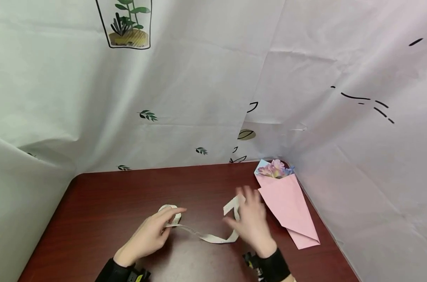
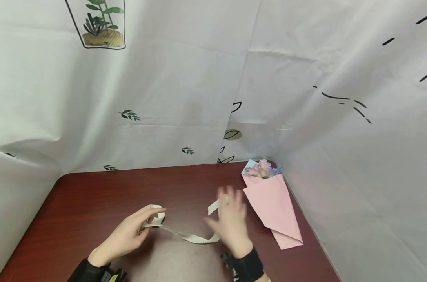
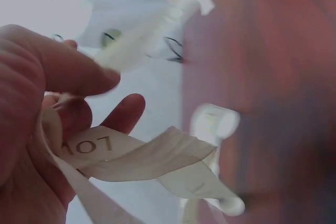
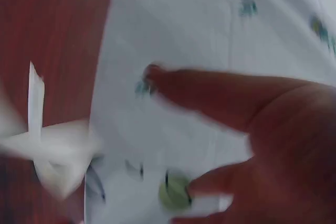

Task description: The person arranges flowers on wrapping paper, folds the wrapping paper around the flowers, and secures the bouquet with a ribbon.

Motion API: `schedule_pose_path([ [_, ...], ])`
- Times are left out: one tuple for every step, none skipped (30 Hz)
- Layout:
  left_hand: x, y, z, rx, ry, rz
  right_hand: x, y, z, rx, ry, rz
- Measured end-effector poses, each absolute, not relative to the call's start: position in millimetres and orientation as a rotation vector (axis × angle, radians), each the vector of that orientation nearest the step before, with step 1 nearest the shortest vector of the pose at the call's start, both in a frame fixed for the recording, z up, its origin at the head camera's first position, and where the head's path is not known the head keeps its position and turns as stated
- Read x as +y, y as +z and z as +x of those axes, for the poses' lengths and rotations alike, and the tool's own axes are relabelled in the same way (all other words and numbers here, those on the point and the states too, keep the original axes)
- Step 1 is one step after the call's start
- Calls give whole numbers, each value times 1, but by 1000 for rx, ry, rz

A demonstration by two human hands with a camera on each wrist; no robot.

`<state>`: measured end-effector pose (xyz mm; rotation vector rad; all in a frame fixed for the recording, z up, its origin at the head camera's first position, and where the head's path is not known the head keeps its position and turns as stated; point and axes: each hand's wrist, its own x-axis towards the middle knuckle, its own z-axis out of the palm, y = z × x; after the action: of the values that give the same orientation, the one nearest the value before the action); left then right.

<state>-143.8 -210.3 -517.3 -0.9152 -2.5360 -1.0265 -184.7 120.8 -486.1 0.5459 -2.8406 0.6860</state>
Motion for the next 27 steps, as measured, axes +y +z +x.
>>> schedule_pose_path([
  [-207,-513,-145,-2517,-1009,-928,110,-490,-181,-2833,704,694],
  [-204,-510,-145,-2501,-999,-945,99,-494,-179,-2824,761,856],
  [-200,-507,-146,-2487,-993,-965,89,-498,-176,-2818,842,1017],
  [-197,-504,-146,-2476,-990,-987,80,-502,-173,-2823,938,1145],
  [-194,-502,-146,-2465,-991,-1008,72,-506,-171,-2819,1027,1236],
  [-192,-501,-145,-2455,-994,-1025,66,-510,-169,-2806,1092,1285],
  [-191,-500,-145,-2452,-988,-1031,61,-514,-168,-2788,1155,1297],
  [-191,-500,-145,-2454,-982,-1026,58,-517,-168,-2759,1209,1287],
  [-192,-499,-144,-2460,-975,-1012,57,-519,-168,-2724,1258,1262],
  [-194,-500,-144,-2465,-964,-993,57,-520,-168,-2685,1296,1229],
  [-197,-500,-144,-2478,-954,-968,58,-522,-169,-2643,1337,1198],
  [-201,-501,-143,-2497,-951,-942,59,-522,-170,-2601,1375,1166],
  [-206,-501,-143,-2522,-959,-915,61,-521,-171,-2562,1411,1135],
  [-212,-501,-143,-2545,-979,-897,64,-521,-172,-2524,1426,1108],
  [-217,-501,-143,-2562,-1008,-888,67,-520,-173,-2492,1435,1078],
  [-224,-501,-143,-2581,-1047,-879,70,-519,-175,-2462,1441,1046],
  [-230,-500,-143,-2598,-1084,-865,75,-518,-176,-2433,1444,1009],
  [-237,-498,-142,-2610,-1117,-849,79,-517,-178,-2413,1434,965],
  [-243,-496,-141,-2623,-1152,-825,84,-516,-179,-2399,1431,922],
  [-250,-494,-139,-2633,-1182,-796,89,-516,-181,-2392,1424,880],
  [-258,-492,-138,-2638,-1209,-764,95,-515,-182,-2395,1424,839],
  [-265,-489,-136,-2649,-1232,-728,101,-514,-183,-2403,1434,802],
  [-273,-486,-134,-2655,-1242,-697,106,-513,-185,-2419,1434,769],
  [-280,-483,-132,-2667,-1253,-665,112,-512,-186,-2436,1433,744],
  [-287,-481,-130,-2676,-1257,-637,118,-512,-187,-2456,1438,722],
  [-293,-478,-128,-2678,-1251,-611,123,-511,-188,-2468,1439,710],
  [-299,-477,-127,-2681,-1237,-590,128,-510,-189,-2481,1444,693],
])
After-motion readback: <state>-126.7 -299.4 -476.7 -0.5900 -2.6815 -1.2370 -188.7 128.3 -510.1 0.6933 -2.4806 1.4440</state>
